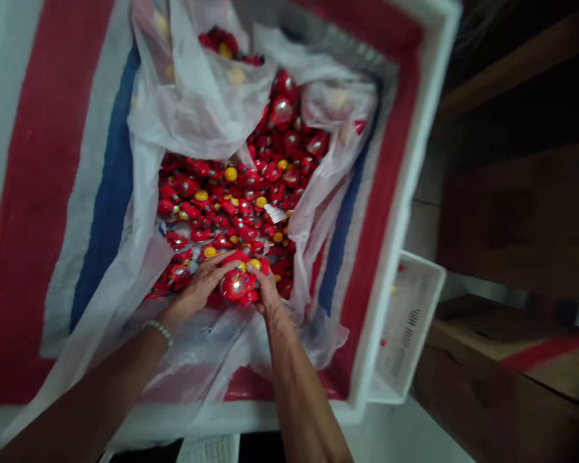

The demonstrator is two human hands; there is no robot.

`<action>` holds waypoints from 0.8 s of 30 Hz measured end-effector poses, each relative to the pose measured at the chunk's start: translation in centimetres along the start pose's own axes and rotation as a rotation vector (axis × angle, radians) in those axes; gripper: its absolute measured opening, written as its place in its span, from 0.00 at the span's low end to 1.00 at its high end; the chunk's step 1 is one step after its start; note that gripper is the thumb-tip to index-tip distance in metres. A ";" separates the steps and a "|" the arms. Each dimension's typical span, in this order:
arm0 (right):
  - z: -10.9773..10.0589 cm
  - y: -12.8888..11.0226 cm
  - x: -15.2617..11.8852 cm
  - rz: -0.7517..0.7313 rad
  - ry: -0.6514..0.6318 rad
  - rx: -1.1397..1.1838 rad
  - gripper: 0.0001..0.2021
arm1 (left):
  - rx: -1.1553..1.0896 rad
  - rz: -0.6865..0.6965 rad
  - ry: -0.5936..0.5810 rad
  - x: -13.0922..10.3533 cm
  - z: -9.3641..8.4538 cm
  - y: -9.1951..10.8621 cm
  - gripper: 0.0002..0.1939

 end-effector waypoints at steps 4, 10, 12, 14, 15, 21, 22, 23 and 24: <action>1.1 -4.8 -8.5 -0.043 -0.038 -0.014 0.29 | -0.041 0.019 -0.003 -3.7 1.8 7.1 0.27; -3.8 -12.1 -23.2 -0.144 -0.067 0.068 0.30 | 0.044 0.072 -0.149 -11.0 11.3 18.5 0.37; -7.8 -13.7 -27.3 -0.175 -0.040 0.123 0.28 | 0.086 0.057 -0.250 -13.6 16.5 20.9 0.42; -12.6 -14.6 -30.4 -0.165 0.011 0.171 0.27 | 0.170 0.051 -0.358 -15.9 22.0 22.5 0.46; -15.0 -14.9 -31.7 -0.144 0.038 0.186 0.28 | 0.217 0.059 -0.416 -17.0 24.9 23.1 0.48; -28.4 -16.2 -38.7 -0.146 0.231 0.233 0.32 | 0.294 0.013 -0.746 -23.9 39.4 23.6 0.50; -30.0 -16.5 -40.3 -0.193 0.262 0.230 0.33 | 0.292 0.003 -0.771 -24.9 40.6 23.6 0.50; -31.0 -16.8 -42.1 -0.238 0.278 0.190 0.33 | 0.289 0.015 -0.791 -25.9 41.3 23.9 0.50; -31.4 -16.9 -43.9 -0.274 0.281 0.121 0.33 | 0.290 0.039 -0.799 -26.8 41.5 24.3 0.49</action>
Point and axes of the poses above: each hand's wrist, its own x-axis towards the middle knuckle, its own z-axis out of the palm, y = z × x, the point moved 10 cm from there along x, towards the middle knuckle, and after that the axes turned 12 degrees about z, right-handed, at the moved point
